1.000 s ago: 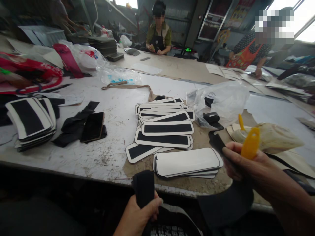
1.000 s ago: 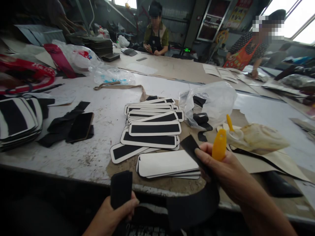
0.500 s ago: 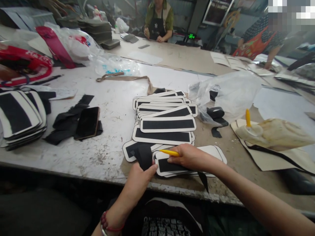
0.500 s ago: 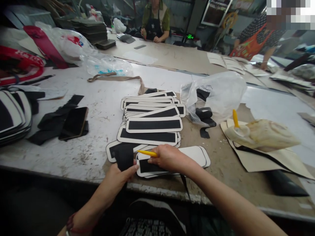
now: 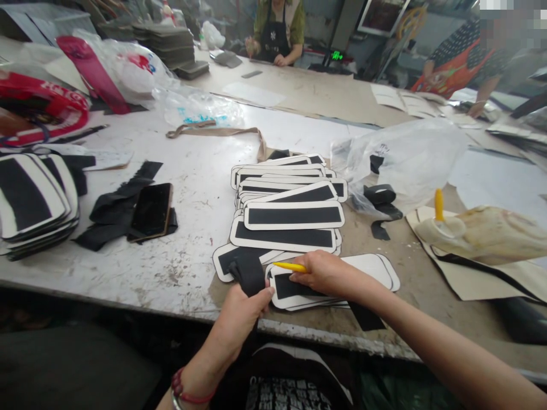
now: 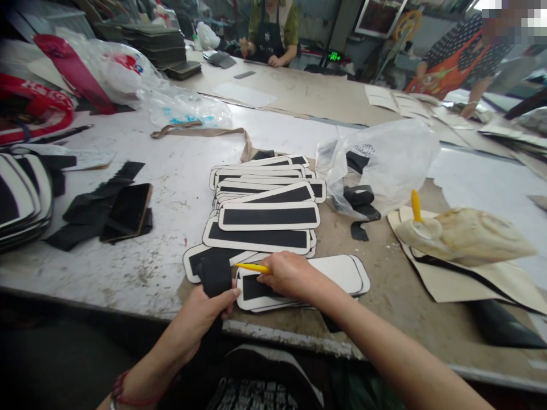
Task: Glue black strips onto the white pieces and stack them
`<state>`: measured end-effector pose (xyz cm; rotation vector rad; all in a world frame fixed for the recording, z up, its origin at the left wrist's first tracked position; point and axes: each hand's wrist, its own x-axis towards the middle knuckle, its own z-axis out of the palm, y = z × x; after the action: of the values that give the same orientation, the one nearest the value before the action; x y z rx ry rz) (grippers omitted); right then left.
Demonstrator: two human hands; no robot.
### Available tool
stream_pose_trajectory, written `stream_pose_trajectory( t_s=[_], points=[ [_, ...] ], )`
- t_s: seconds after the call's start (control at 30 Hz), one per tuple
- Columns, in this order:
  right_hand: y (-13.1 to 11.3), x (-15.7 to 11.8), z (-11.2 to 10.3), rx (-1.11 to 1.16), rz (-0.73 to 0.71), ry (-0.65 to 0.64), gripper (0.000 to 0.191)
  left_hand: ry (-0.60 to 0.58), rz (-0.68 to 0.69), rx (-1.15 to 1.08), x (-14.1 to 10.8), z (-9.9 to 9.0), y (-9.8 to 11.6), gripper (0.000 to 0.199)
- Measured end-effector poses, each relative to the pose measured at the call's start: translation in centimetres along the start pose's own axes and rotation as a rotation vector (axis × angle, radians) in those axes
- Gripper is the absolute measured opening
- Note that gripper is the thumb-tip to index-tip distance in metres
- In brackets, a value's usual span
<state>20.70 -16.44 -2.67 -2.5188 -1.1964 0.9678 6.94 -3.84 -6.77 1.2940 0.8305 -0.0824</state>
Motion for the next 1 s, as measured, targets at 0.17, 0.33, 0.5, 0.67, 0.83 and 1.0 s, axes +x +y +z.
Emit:
stream_pose_trajectory(
  t_s=[0.17, 0.33, 0.5, 0.67, 0.83, 1.0],
  points=[
    [-0.1, -0.1, -0.5, -0.048, -0.027, -0.046, 0.02, 0.002, 0.017, 0.009, -0.1, 0.1, 0.1, 0.029],
    [-0.3, 0.1, -0.4, -0.099, -0.015, -0.051, 0.021, 0.037, 0.029, 0.08, 0.4, 0.6, -0.2, 0.033],
    [-0.4, -0.2, -0.6, -0.134, 0.016, -0.036, 0.023, 0.078, 0.061, 0.124, 0.9, 0.9, -0.6, 0.028],
    [3.3, -4.3, -2.6, -0.118, 0.146, -0.017, 0.018, 0.049, 0.041, 0.126, 1.0, 0.0, -1.0, 0.037],
    [8.2, -8.6, -3.1, 0.113, 0.307, 0.073, 0.024, 0.068, 0.041, 0.096, 0.5, -0.6, -1.0, 0.038],
    [9.0, -8.6, -1.7, -0.082, 0.48, 0.157, 0.024, 0.09, -0.003, 0.121, 0.4, -0.6, -0.9, 0.041]
  ],
)
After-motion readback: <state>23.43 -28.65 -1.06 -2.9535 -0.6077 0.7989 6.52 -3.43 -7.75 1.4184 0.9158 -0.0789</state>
